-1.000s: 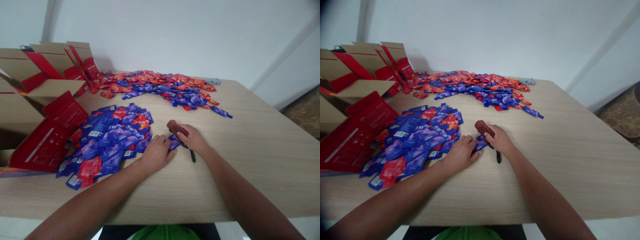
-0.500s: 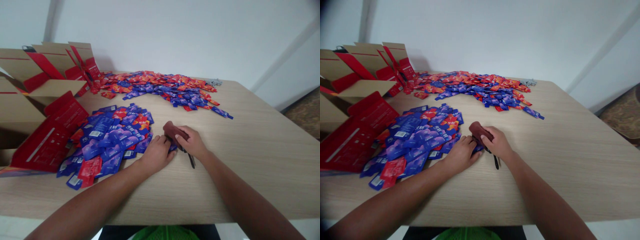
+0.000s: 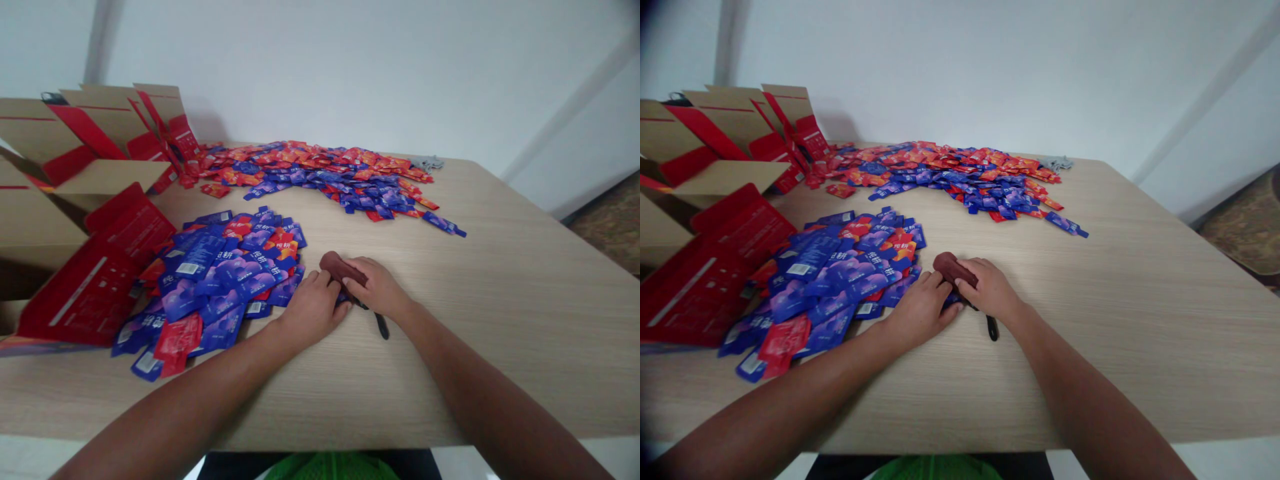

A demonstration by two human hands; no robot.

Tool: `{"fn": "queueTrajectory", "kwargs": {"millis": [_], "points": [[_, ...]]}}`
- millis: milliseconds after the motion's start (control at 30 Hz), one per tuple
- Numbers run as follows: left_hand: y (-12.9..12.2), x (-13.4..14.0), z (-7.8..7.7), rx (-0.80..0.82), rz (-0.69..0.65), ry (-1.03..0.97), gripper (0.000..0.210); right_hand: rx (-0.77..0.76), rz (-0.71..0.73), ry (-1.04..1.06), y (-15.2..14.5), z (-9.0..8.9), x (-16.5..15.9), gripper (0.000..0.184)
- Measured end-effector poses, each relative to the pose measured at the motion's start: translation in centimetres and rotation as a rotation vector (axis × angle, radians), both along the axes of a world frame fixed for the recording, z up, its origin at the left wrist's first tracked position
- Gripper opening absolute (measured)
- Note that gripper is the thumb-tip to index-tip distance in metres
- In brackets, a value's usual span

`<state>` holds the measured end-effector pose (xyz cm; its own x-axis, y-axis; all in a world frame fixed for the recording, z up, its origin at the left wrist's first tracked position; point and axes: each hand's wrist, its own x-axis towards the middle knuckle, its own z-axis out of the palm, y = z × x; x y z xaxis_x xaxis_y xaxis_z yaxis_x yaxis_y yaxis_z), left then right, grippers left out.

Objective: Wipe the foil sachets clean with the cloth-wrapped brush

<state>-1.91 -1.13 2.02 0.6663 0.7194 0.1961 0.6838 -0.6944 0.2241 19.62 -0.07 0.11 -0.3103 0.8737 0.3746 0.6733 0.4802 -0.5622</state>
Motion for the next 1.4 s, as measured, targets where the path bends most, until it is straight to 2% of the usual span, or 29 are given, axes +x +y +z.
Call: {"fn": "queueTrajectory", "kwargs": {"millis": [467,900,1100,1267,1400], "points": [[0.0,0.1,0.1,-0.01,0.005,-0.001,0.029,-0.004,-0.032,-0.033,0.2,-0.3,0.2,0.04],[0.0,0.0,0.1,-0.002,-0.002,0.001,0.03,0.044,-0.21,-0.092,0.9,-1.3,1.0,0.038],[0.0,0.0,0.0,0.008,-0.003,0.002,0.031,0.058,-0.243,0.005,0.4,-0.8,0.7,0.039],[0.0,0.0,0.0,-0.002,0.003,0.007,0.031,0.091,-0.161,0.163,-0.3,0.2,0.3,0.038],[0.0,0.0,-0.1,-0.002,-0.003,-0.011,0.031,0.026,-0.022,0.046,-0.2,0.2,0.1,0.039]]}}
